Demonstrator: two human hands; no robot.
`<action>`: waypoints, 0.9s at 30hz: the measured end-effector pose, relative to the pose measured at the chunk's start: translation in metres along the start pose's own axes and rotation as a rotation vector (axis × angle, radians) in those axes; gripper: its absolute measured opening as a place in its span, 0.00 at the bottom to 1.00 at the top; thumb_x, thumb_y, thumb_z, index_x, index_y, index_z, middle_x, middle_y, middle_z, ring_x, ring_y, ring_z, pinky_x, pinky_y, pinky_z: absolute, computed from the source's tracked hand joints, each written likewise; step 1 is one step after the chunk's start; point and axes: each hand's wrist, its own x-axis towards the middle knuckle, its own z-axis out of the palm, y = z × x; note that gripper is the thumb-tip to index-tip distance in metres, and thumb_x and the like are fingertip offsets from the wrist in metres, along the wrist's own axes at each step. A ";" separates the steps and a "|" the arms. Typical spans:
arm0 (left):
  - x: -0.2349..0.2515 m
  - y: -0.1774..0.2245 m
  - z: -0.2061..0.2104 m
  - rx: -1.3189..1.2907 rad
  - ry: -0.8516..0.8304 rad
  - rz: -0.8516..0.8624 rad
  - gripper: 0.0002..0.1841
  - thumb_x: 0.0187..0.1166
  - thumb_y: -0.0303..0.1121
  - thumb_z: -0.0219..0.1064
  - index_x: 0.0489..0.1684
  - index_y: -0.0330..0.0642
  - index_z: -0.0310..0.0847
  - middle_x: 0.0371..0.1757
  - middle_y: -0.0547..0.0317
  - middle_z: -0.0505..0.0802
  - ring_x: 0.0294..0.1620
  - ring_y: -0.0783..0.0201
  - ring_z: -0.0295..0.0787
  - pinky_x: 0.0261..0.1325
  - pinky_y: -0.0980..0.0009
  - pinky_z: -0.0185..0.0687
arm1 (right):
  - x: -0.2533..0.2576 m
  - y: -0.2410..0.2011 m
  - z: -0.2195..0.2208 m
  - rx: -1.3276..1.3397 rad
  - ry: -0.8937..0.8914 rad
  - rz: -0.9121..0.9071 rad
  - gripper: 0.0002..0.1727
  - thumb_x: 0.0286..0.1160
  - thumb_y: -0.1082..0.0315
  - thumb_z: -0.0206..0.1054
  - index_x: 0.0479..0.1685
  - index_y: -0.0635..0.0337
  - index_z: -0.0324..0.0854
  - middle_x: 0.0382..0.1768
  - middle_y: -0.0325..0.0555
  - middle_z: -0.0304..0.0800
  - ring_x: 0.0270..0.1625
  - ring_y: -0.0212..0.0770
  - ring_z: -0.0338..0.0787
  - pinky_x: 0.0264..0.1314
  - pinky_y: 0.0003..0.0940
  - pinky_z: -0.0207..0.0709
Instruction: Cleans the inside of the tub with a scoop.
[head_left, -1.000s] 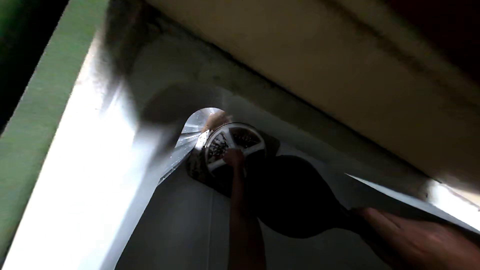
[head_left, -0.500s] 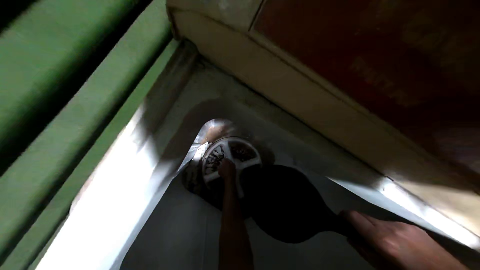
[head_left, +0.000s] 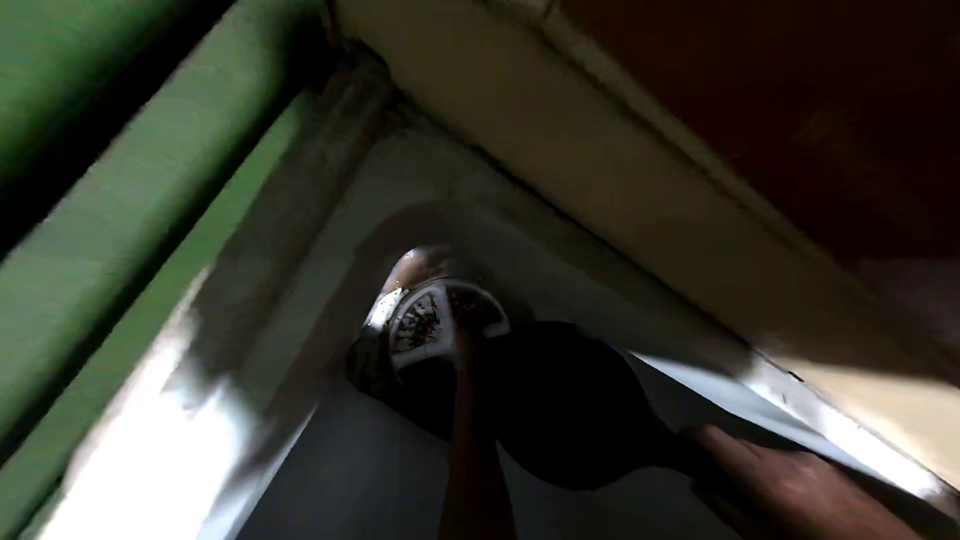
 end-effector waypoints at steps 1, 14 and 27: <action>-0.003 0.003 -0.002 0.066 -0.067 -0.019 0.28 0.87 0.28 0.60 0.84 0.25 0.62 0.85 0.31 0.70 0.86 0.40 0.67 0.87 0.51 0.63 | 0.001 0.000 0.000 -0.004 0.014 -0.007 0.17 0.70 0.71 0.72 0.53 0.74 0.81 0.31 0.66 0.90 0.29 0.67 0.92 0.29 0.61 0.83; -0.018 0.024 0.002 0.068 0.117 -0.046 0.24 0.90 0.31 0.56 0.81 0.25 0.68 0.79 0.32 0.79 0.80 0.43 0.76 0.83 0.53 0.68 | 0.001 -0.002 -0.001 -0.079 -0.055 0.033 0.16 0.73 0.69 0.72 0.52 0.73 0.81 0.30 0.66 0.90 0.30 0.69 0.92 0.29 0.63 0.82; -0.029 0.021 -0.019 0.128 -0.051 -0.025 0.25 0.90 0.34 0.57 0.81 0.27 0.68 0.78 0.32 0.80 0.79 0.42 0.77 0.82 0.51 0.69 | 0.001 -0.001 0.002 -0.109 -0.045 0.032 0.16 0.72 0.69 0.73 0.52 0.73 0.82 0.31 0.67 0.90 0.30 0.70 0.92 0.30 0.65 0.83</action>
